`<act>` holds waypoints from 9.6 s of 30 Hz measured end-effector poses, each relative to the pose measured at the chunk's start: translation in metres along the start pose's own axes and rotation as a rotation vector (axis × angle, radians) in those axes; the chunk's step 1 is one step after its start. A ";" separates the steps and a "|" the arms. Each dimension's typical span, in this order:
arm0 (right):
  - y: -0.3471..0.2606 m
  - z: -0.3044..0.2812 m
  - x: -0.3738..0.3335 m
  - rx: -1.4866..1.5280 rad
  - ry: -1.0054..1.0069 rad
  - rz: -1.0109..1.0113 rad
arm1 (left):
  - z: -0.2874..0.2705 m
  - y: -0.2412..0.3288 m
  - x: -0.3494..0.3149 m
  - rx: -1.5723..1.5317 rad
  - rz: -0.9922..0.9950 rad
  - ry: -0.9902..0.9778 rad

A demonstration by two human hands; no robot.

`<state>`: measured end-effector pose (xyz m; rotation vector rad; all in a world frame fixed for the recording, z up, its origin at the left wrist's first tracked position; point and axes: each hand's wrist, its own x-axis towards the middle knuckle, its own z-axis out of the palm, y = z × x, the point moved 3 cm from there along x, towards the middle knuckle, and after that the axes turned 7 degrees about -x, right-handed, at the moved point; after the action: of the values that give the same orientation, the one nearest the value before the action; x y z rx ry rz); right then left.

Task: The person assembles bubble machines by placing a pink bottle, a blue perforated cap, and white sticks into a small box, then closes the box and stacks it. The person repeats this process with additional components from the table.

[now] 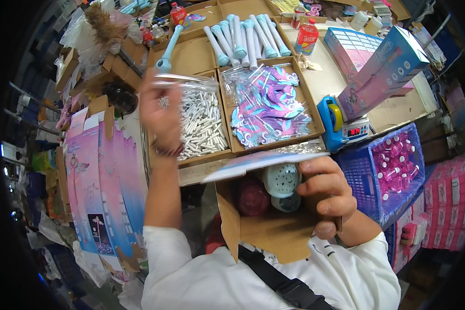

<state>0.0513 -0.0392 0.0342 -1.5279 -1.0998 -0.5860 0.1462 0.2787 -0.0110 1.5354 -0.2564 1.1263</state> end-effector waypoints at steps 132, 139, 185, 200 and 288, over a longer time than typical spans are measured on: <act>0.116 -0.160 0.041 0.098 0.093 0.313 | 0.002 0.163 -0.077 -0.126 -0.098 -0.604; -0.041 -0.143 0.143 -0.438 -0.296 0.189 | 0.006 0.167 -0.082 -0.180 -0.096 -0.625; -0.072 -0.023 0.156 -0.780 -1.445 0.390 | 0.030 0.170 -0.082 -0.063 -0.028 -0.583; -0.091 -0.011 0.162 -0.592 -1.474 0.141 | 0.038 0.170 -0.080 -0.005 0.021 -0.582; -0.046 0.009 0.118 -0.301 -1.566 0.425 | 0.028 0.165 -0.083 -0.098 0.029 -0.626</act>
<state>0.0616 0.0055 0.1523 -2.4119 -1.7007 1.0119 0.0038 0.1683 0.0362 1.7651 -0.7448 0.6144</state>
